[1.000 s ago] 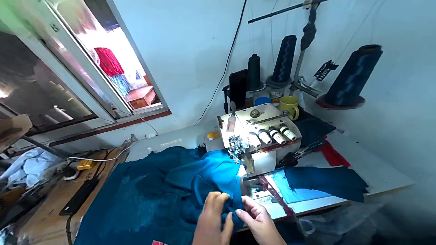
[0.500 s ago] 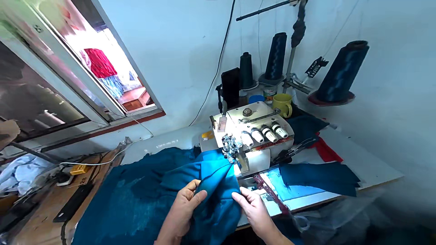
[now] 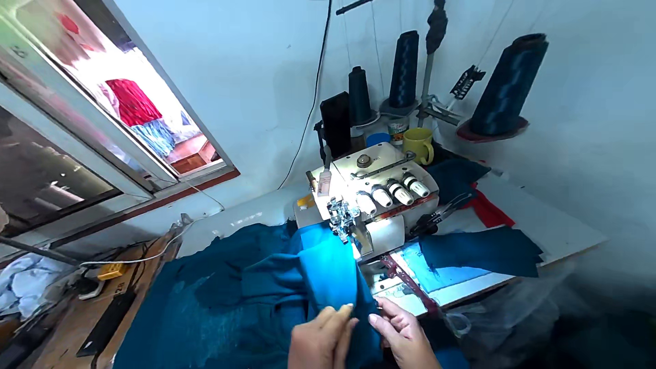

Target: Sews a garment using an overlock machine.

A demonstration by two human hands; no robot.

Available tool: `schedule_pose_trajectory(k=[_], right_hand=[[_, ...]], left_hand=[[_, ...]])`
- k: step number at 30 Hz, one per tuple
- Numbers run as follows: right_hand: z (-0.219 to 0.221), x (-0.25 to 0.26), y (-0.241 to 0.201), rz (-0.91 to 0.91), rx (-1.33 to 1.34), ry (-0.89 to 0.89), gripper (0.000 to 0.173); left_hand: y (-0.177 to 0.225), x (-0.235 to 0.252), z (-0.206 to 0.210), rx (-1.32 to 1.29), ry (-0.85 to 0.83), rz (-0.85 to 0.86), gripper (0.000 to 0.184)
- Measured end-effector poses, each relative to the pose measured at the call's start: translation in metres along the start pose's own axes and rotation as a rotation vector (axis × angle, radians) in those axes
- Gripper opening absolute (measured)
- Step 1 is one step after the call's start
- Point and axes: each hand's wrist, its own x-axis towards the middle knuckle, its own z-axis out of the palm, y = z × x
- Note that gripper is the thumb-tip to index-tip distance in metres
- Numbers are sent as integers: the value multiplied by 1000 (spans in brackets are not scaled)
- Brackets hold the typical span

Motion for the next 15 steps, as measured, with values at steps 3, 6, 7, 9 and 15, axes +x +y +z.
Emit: schedule_pose_trajectory(k=[3,6,7,9,15], right_hand=[[-3,-4,-6,-16,17,45,23],[-1,1,-8,-40,23,58,21],[1,4,-9,-53,17,60,20],[5,15,-10,-94,3,57,20],[11,36,-15,-124,-43,70,17]], left_hand=[[2,-4,21,112,-5,71,23],[4,2,27,215,-2,63,22],[6,6,28,265,3,61,22],[6,16,31,359,29,61,22],[3,44,34,516,53,33,23]])
